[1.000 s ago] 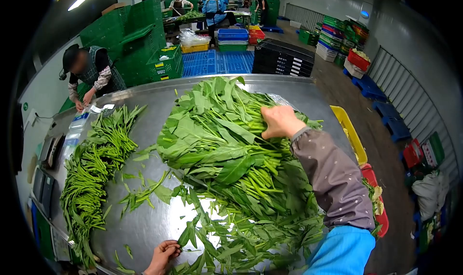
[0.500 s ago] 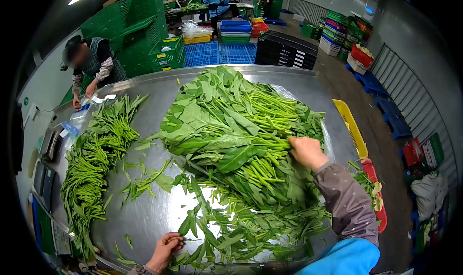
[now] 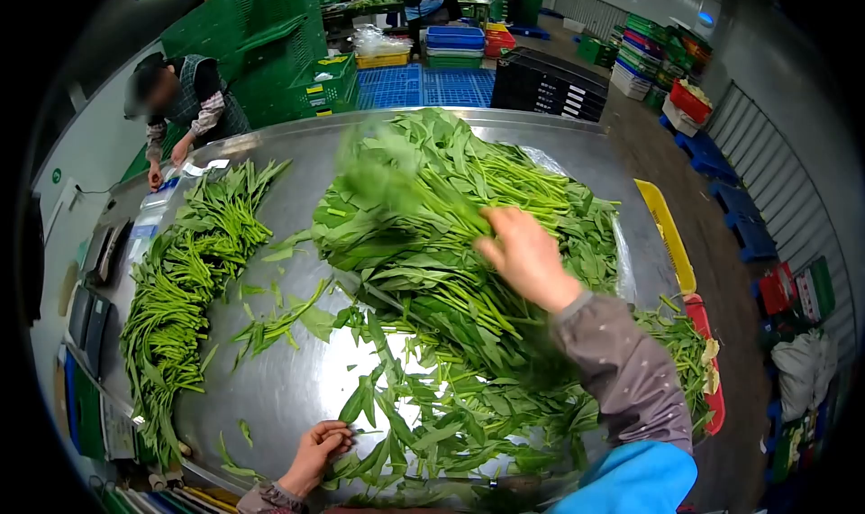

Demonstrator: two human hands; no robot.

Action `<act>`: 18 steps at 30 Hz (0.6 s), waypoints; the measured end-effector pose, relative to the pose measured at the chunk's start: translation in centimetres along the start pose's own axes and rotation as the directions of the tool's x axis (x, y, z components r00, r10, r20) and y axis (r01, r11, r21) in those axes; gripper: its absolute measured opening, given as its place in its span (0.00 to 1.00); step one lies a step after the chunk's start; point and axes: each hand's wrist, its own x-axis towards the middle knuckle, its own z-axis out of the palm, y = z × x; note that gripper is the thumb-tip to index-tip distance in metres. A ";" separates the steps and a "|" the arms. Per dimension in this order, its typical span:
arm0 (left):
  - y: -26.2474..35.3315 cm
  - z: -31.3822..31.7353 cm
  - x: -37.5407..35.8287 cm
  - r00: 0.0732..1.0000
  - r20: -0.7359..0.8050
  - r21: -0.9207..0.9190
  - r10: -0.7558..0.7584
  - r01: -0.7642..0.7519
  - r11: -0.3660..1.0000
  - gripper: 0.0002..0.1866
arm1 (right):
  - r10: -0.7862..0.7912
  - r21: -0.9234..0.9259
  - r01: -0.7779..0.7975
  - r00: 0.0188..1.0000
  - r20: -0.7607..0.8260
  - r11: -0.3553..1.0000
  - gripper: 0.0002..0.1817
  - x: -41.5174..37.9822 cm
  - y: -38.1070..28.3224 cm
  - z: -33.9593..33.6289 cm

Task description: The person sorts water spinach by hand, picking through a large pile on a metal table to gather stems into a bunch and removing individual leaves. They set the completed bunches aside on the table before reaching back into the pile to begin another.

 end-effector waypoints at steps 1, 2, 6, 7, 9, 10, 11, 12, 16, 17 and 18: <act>-0.2 -0.3 0.0 1.000 0.002 0.002 0.007 -0.007 1.000 0.11 | 0.039 -0.121 -0.025 0.992 0.118 0.992 0.33 -1.0 -0.1 0.8; -0.3 -0.6 -0.1 1.000 -0.004 -0.001 0.008 -0.008 1.000 0.11 | 0.048 -0.202 -0.020 0.990 0.131 0.979 0.38 -1.7 -0.6 1.0; -0.5 -1.1 -0.4 1.000 -0.022 -0.009 -0.003 0.002 1.000 0.11 | 0.106 -0.248 -0.059 0.978 0.179 0.967 0.44 -2.6 0.6 2.6; -0.5 -1.1 -0.4 1.000 -0.026 0.003 -0.012 0.012 1.000 0.11 | 0.153 -0.144 -0.122 0.961 0.230 0.982 0.43 -2.4 1.6 2.9; -0.6 -0.7 -0.3 1.000 -0.014 -0.004 -0.019 0.019 1.000 0.11 | 0.097 -0.042 -0.090 0.968 0.231 0.995 0.41 -2.0 2.1 2.7; -0.6 -0.5 -0.2 1.000 -0.006 -0.011 -0.025 0.025 1.000 0.11 | 0.109 -0.115 -0.081 0.959 0.263 0.990 0.40 -2.0 1.9 2.6; -0.7 -0.4 -0.1 1.000 -0.006 -0.012 -0.027 0.027 1.000 0.11 | 0.125 -0.186 -0.071 0.948 0.294 0.980 0.39 -1.9 1.3 2.5; -0.7 -0.4 0.0 1.000 0.003 -0.023 -0.022 0.022 0.999 0.11 | 0.101 -0.222 -0.049 0.968 0.230 0.974 0.34 -2.0 1.0 3.1; -0.7 0.1 0.1 0.999 0.036 -0.029 -0.023 0.024 0.999 0.11 | 0.167 -0.204 -0.113 0.948 0.272 0.972 0.28 -1.3 1.2 3.3; -0.5 0.4 0.1 0.999 0.035 -0.027 -0.025 0.026 0.999 0.11 | 0.160 -0.140 -0.121 0.937 0.310 0.983 0.27 -0.4 1.7 2.5; -0.2 0.6 0.0 0.998 0.062 -0.004 -0.012 0.012 1.000 0.11 | 0.210 -0.197 -0.147 0.914 0.348 0.969 0.26 1.6 0.5 -0.2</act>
